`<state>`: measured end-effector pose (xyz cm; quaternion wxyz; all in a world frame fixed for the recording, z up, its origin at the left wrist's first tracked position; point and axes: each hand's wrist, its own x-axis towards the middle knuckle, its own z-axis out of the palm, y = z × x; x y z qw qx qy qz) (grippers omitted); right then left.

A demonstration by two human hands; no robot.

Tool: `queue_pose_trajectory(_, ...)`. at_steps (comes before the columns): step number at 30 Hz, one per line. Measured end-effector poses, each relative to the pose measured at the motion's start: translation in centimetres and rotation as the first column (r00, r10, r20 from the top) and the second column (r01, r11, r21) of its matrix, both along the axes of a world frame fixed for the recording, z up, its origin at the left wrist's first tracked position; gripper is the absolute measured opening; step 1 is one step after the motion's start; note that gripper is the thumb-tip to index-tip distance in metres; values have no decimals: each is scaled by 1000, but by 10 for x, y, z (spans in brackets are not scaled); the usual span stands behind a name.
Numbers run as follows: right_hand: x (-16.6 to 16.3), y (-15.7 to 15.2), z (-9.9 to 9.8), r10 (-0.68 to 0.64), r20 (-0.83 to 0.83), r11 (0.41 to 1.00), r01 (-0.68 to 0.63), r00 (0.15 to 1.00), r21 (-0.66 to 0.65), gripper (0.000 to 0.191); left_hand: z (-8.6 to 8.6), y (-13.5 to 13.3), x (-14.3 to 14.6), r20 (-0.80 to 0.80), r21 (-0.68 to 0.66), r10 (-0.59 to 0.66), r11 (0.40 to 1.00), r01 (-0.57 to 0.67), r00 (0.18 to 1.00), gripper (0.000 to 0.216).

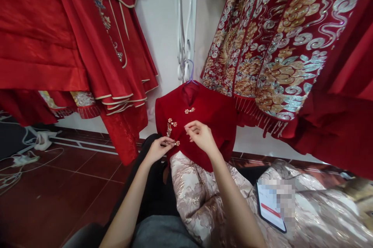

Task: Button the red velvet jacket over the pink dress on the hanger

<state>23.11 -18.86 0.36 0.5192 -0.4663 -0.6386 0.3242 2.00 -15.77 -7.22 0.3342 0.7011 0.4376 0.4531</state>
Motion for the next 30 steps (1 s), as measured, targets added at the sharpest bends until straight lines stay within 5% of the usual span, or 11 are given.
queue_pose_trajectory(8, -16, 3, -13, 32, 280, 999, -26, 960, -26, 15, -1, -4, 6, -147, 72, 9, 997, 2, 989, 20)
queue_pose_trajectory(16, -18, 8, -27, 31, 388, 974, 60, 921, -218, 18, -8, -1, 13, -36, 53, 64, 997, -62, 997, 24)
queue_pose_trajectory(24, -29, 17, -47, -45, 474, 989, 105, 879, -100, 15, -11, -2, 16, 80, -29, 61, 998, -59, 995, 23)
queue_pose_trajectory(30, -22, 17, -41, 3, 377, 988, 55, 926, -143, 11, -6, 8, 16, 216, -130, 50, 991, -22, 975, 25)
